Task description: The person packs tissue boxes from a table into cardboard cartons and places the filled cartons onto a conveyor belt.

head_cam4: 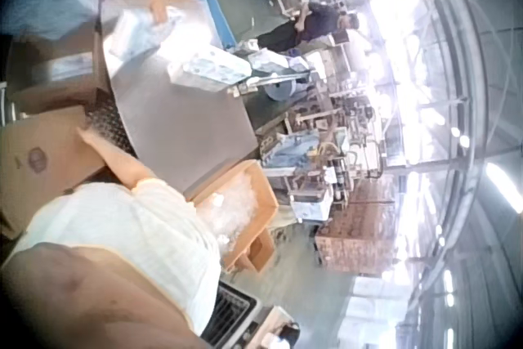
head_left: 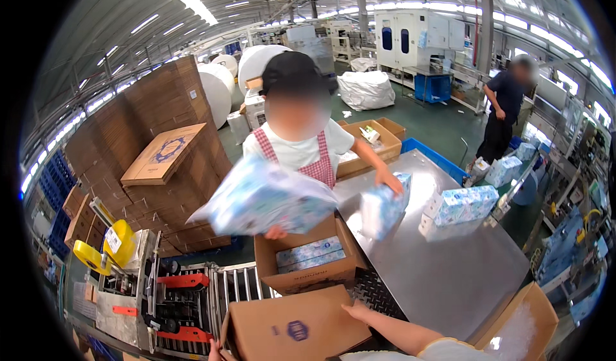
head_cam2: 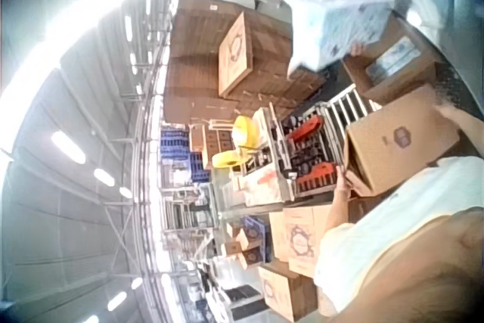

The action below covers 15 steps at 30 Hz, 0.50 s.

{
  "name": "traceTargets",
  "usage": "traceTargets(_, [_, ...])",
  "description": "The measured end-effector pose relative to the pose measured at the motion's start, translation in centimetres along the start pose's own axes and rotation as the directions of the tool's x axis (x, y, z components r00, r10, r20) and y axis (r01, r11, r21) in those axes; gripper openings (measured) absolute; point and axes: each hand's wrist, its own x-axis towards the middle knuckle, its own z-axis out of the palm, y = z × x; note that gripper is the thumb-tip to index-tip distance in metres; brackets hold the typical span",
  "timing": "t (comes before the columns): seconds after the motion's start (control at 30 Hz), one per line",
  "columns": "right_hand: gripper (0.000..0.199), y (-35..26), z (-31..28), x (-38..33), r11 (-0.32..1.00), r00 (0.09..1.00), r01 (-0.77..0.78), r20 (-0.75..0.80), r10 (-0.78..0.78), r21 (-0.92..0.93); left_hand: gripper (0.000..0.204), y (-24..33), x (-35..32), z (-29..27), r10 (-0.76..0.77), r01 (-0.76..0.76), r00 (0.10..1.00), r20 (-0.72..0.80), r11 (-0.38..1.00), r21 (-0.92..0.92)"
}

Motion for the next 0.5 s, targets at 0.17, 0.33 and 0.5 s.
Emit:
traceTargets(0.17, [0.052, -11.5, 2.5, -9.0, 0.847, 0.757, 0.021, 0.545, -0.361, 0.532, 0.076, -5.0, 8.9, -6.1, -0.138, 0.135, 0.982, 0.129, 0.99, 0.035])
traceTargets(0.33, [0.028, -24.5, 3.6, -19.8, 0.747, 0.719, 0.653, 0.411, -0.56, -0.123, 0.074, -12.1, 15.3, 6.4, -0.157, 0.085, 0.835, 0.528, 0.984, 0.159])
traceTargets(0.5, [0.069, -14.2, 5.4, -14.7, 0.866, 0.8, 0.492, 0.441, -0.407, -0.094, 0.064, -9.0, 1.5, 24.3, 0.285, -0.046, 0.534, 0.796, 0.95, -0.309])
